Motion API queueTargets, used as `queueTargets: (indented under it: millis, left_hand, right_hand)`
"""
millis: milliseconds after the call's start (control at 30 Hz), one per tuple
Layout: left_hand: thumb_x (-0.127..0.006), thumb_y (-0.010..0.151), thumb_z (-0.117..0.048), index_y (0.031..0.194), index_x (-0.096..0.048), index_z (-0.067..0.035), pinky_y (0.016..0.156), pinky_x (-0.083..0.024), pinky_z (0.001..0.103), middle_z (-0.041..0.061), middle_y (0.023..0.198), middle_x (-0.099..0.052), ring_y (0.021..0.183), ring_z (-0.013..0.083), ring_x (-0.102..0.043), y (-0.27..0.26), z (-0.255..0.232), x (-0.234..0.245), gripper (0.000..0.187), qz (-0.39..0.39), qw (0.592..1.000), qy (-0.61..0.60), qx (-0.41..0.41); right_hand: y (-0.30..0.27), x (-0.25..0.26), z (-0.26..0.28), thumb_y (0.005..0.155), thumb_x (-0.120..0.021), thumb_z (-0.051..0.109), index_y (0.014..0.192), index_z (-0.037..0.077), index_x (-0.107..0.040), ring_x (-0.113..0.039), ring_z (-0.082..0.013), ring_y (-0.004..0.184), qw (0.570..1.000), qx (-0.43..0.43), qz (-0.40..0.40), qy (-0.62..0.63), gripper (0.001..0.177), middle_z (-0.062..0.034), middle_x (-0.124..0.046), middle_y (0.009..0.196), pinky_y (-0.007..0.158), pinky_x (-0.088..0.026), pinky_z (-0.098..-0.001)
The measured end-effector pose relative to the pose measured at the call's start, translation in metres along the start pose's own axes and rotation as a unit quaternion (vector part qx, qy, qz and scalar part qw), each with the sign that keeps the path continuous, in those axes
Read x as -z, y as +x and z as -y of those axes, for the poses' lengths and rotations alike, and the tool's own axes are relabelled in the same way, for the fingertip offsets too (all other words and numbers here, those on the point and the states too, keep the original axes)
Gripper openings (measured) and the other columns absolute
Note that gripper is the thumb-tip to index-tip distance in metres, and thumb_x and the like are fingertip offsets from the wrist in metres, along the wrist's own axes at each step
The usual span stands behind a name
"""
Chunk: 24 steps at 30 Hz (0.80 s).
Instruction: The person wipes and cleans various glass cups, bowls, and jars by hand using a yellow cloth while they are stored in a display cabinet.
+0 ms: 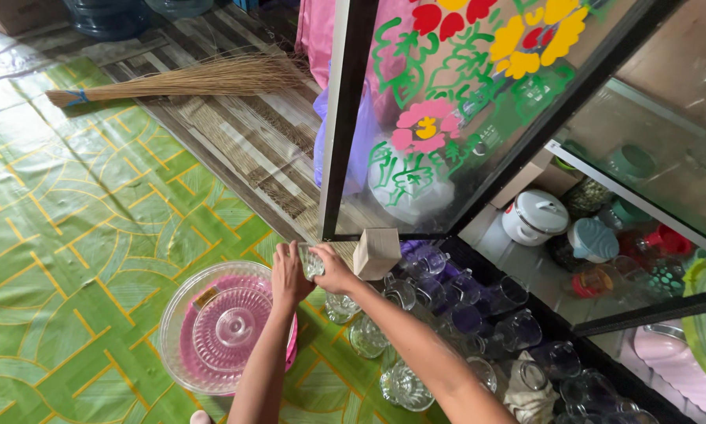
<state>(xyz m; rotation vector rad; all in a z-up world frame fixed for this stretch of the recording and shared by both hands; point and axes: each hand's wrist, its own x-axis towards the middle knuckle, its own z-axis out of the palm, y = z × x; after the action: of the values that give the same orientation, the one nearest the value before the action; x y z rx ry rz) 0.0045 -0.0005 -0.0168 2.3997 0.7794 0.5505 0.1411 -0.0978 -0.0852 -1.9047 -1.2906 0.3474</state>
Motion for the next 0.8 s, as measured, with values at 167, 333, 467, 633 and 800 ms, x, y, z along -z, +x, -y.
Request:
queueTargets:
  millis: [167,333,467,633,800]
  left_hand:
    - [-0.089,0.053,-0.028,0.136,-0.045,-0.003,0.104,-0.039,0.043,0.015,0.117,-0.049,0.118,0.0323,-0.048,-0.005,0.006,-0.012,0.098,-0.009,0.990,0.142,-0.023]
    - [-0.088,0.053,-0.029,0.141,-0.043,-0.002,0.106,-0.037,0.043,0.014,0.117,-0.049,0.119,0.0325,-0.048,-0.012,0.009,-0.016,0.102,0.011,0.982,0.187,-0.016]
    - [-0.089,0.055,-0.030,0.150,-0.034,-0.003,0.113,-0.033,0.045,0.016,0.128,-0.047,0.127,0.0341,-0.044,-0.015,0.000,-0.010,0.113,0.050,0.980,0.193,0.012]
    - [-0.090,0.055,-0.028,0.153,-0.028,-0.006,0.118,-0.028,0.048,0.021,0.151,-0.034,0.141,0.0387,-0.034,-0.017,-0.021,0.013,0.119,0.037,0.984,0.176,-0.013]
    - [-0.085,0.061,-0.023,0.150,-0.031,-0.003,0.118,-0.027,0.050,0.023,0.152,-0.034,0.141,0.0417,-0.032,-0.023,-0.047,0.043,0.105,-0.014,0.989,0.118,-0.086]
  right_hand:
    - [-0.007,-0.009,-0.013,0.072,-0.073,0.008,0.140,-0.001,-0.052,-0.057,-0.0320,0.129,0.999,-0.041,0.026,0.005,0.072,-0.0163,-0.050,0.144,0.109,-0.046,-0.0380]
    - [-0.014,-0.016,-0.017,0.073,-0.072,0.012,0.142,0.001,-0.050,-0.057,-0.0321,0.131,0.997,-0.051,0.045,0.035,0.073,-0.0168,-0.050,0.147,0.110,-0.047,-0.0387]
    - [-0.013,-0.016,-0.012,0.074,-0.076,0.016,0.148,0.007,-0.050,-0.040,-0.0386,0.147,0.996,-0.069,0.053,-0.021,0.078,-0.0229,-0.034,0.161,0.119,-0.036,-0.0424]
    - [-0.020,0.000,0.010,0.075,-0.077,0.018,0.154,0.008,-0.041,-0.031,-0.0379,0.152,0.995,-0.086,0.041,-0.014,0.087,-0.0242,-0.023,0.167,0.121,-0.033,-0.0417]
    - [-0.041,0.050,0.062,0.081,-0.070,0.007,0.156,0.009,-0.036,-0.034,-0.0346,0.151,0.997,-0.027,-0.064,-0.040,0.082,-0.0184,-0.032,0.165,0.121,-0.033,-0.0411]
